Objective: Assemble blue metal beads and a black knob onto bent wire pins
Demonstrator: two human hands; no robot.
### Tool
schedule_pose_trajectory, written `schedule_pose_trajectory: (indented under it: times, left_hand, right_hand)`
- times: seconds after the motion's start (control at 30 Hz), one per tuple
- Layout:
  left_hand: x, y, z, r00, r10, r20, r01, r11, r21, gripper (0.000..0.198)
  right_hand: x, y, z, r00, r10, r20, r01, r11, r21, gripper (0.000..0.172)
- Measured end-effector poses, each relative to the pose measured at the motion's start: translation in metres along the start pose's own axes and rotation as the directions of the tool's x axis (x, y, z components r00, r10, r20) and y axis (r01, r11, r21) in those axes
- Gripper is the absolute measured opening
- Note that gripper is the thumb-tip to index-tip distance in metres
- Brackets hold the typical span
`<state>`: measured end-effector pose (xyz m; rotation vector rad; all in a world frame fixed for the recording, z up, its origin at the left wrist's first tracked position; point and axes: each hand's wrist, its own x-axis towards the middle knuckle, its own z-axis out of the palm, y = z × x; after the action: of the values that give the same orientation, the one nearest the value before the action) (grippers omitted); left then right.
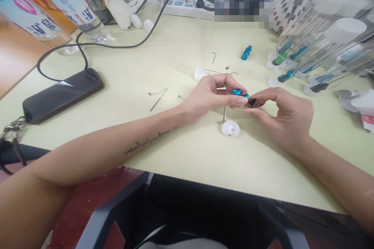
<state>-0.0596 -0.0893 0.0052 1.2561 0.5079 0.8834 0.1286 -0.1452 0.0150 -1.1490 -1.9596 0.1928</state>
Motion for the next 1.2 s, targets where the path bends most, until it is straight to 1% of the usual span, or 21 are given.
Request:
schedule_pose_trajectory:
  times: [0.07,0.2,0.23,0.33,0.4,0.43,0.5,0.57,0.7,0.8,0.87,0.97,1.03,1.2]
  left_hand:
    - [-0.0003,-0.0002,0.0000,1.000,0.003,0.006,-0.003,1.000,0.003,0.028]
    - [-0.0005,-0.0005,0.0001,1.000,-0.007,0.015,0.007,1.000,0.002,0.028]
    - [-0.0002,-0.0008,-0.0002,1.000,-0.007,0.007,0.007,1.000,-0.002,0.028]
    - [0.0012,-0.0016,-0.0016,1.000,0.002,-0.019,-0.002,0.999,-0.035,0.024]
    - [0.0017,-0.0019,-0.0022,1.000,0.005,-0.023,-0.007,0.999,-0.053,0.022]
    - [0.0017,-0.0018,-0.0023,1.000,0.006,-0.022,-0.007,0.999,-0.052,0.022]
    - [0.0012,-0.0013,-0.0019,1.000,0.009,-0.021,-0.010,0.999,-0.033,0.023]
    - [0.0004,-0.0007,-0.0012,1.000,0.013,-0.016,-0.013,1.000,-0.008,0.024]
    - [-0.0004,-0.0006,-0.0004,1.000,0.021,0.011,-0.021,1.000,0.011,0.025]
    - [-0.0002,-0.0010,-0.0006,1.000,0.024,0.007,-0.024,1.000,0.020,0.026]
    - [0.0001,-0.0011,-0.0010,1.000,0.024,-0.001,-0.024,0.999,0.029,0.027]
    - [0.0003,-0.0010,-0.0014,1.000,0.014,-0.011,-0.013,1.000,0.022,0.027]
    - [0.0004,-0.0010,-0.0012,1.000,0.007,-0.009,-0.007,1.000,0.007,0.027]
    - [0.0001,-0.0012,-0.0004,1.000,0.011,-0.006,-0.010,1.000,0.013,0.028]
  right_hand:
    - [0.0005,0.0015,-0.0013,0.999,0.002,0.032,-0.002,1.000,-0.006,0.009]
    - [0.0010,0.0052,-0.0022,0.993,0.030,0.117,-0.032,0.999,0.018,0.019]
    - [0.0010,0.0056,-0.0020,0.991,0.038,0.128,-0.042,0.999,0.026,0.019]
    - [0.0012,0.0048,-0.0003,0.994,0.051,0.099,-0.057,0.997,0.059,0.011]
    - [0.0012,0.0034,0.0011,0.998,0.032,0.046,-0.035,0.998,0.055,0.019]
    - [0.0011,0.0028,0.0015,1.000,0.019,0.025,-0.019,0.999,0.036,0.020]
    - [0.0007,0.0020,0.0016,1.000,-0.006,0.010,0.006,1.000,-0.014,0.014]
    - [0.0002,0.0023,0.0006,0.999,0.001,0.048,0.000,1.000,-0.024,0.009]
    - [-0.0006,0.0043,-0.0023,0.986,0.043,0.161,-0.051,0.998,0.044,0.022]
    - [-0.0003,0.0049,-0.0029,0.978,0.055,0.201,-0.069,0.995,0.066,0.028]
    - [0.0003,0.0041,-0.0022,0.982,0.045,0.182,-0.054,0.998,0.042,0.022]
    - [0.0008,0.0012,-0.0006,0.997,0.006,0.080,-0.004,0.999,-0.032,0.007]
    - [0.0006,-0.0008,0.0001,0.999,-0.004,0.036,0.006,0.998,-0.061,0.009]
    - [0.0002,-0.0005,-0.0008,0.999,-0.013,0.034,0.014,0.999,-0.051,0.010]
